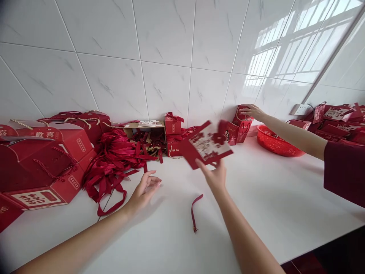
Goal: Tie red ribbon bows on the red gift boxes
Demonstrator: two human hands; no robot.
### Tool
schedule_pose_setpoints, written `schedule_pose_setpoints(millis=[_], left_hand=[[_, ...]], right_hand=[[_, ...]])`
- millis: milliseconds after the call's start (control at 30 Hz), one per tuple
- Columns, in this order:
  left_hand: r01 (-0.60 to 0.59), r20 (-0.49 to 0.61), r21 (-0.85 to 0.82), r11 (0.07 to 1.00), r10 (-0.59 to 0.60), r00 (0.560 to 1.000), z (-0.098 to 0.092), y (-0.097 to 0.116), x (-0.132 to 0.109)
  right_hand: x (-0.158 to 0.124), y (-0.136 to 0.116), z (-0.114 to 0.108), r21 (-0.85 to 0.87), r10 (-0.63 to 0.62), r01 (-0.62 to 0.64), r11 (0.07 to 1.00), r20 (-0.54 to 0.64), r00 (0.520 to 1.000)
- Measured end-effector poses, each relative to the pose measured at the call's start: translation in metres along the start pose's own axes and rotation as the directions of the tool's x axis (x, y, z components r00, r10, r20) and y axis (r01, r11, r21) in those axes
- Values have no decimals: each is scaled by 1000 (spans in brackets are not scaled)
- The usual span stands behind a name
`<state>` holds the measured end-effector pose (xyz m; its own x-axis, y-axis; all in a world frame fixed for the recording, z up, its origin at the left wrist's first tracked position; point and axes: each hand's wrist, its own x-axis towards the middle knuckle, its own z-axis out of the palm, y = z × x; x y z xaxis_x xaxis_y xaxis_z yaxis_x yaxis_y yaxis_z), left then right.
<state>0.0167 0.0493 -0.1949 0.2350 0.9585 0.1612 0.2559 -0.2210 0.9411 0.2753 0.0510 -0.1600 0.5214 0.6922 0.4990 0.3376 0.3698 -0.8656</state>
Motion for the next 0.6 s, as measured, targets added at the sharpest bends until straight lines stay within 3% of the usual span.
schedule_pose_setpoints(millis=[100,300,400,600], left_hand=[[20,-18,23,1000,-20,1000,1,3,1],[69,15,72,995,-70,997,4,3,5],[74,37,70,995,-77,996,4,-2,9],[81,36,32,996,-82,996,2,-17,13]], right_hand=[[36,29,-15,-43,-13,2,999,-263,965],[91,103,-34,-94,112,-163,982,-403,908],[111,136,-28,-135,172,-247,960,-412,895],[158,173,7,-159,188,-230,960,-242,952]])
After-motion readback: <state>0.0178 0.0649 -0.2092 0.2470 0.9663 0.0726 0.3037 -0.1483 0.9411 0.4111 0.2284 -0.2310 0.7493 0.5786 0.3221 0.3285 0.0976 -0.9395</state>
